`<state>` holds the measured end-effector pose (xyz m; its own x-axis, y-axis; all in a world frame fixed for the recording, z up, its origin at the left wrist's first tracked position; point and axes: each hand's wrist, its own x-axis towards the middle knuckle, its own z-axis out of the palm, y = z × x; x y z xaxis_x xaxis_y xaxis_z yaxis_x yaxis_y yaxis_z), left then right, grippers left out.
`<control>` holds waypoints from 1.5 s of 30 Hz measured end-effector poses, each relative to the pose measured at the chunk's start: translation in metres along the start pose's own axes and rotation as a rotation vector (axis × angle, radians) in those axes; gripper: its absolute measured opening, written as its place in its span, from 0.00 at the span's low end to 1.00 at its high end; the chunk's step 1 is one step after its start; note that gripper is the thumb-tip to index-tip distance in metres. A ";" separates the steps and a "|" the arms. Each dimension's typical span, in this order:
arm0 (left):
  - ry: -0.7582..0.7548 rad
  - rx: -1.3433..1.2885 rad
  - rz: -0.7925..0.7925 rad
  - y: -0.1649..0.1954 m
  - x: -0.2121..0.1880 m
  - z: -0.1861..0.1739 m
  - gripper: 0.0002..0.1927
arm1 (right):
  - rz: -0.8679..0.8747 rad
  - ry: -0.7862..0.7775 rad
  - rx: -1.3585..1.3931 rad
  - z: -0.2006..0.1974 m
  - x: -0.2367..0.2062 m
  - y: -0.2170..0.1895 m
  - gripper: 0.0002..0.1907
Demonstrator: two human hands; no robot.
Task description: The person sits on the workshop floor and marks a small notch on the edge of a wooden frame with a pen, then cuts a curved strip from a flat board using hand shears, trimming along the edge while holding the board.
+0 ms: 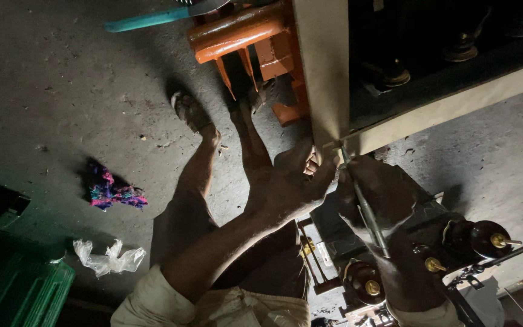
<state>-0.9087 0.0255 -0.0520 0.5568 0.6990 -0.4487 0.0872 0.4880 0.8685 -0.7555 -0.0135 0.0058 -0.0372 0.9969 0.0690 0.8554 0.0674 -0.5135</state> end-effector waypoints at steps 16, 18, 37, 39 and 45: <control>0.188 0.357 0.276 0.006 0.004 -0.003 0.15 | 0.408 0.058 0.651 -0.011 -0.001 0.054 0.09; 0.105 0.139 0.050 -0.001 0.003 0.004 0.16 | 0.354 -0.017 0.670 -0.011 0.006 0.063 0.07; 0.247 0.053 0.188 -0.023 0.003 0.024 0.10 | 0.272 -0.059 0.517 -0.015 0.004 0.071 0.06; 0.177 -0.028 0.124 -0.026 0.005 0.025 0.11 | 0.342 -0.021 0.485 -0.028 -0.010 0.070 0.06; 0.292 0.203 0.169 -0.032 0.012 0.027 0.10 | 0.231 0.059 0.394 -0.038 -0.036 0.060 0.05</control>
<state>-0.8824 0.0042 -0.0798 0.3212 0.8945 -0.3111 0.1917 0.2603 0.9463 -0.6830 -0.0463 0.0049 0.1703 0.9845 -0.0428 0.5761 -0.1347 -0.8062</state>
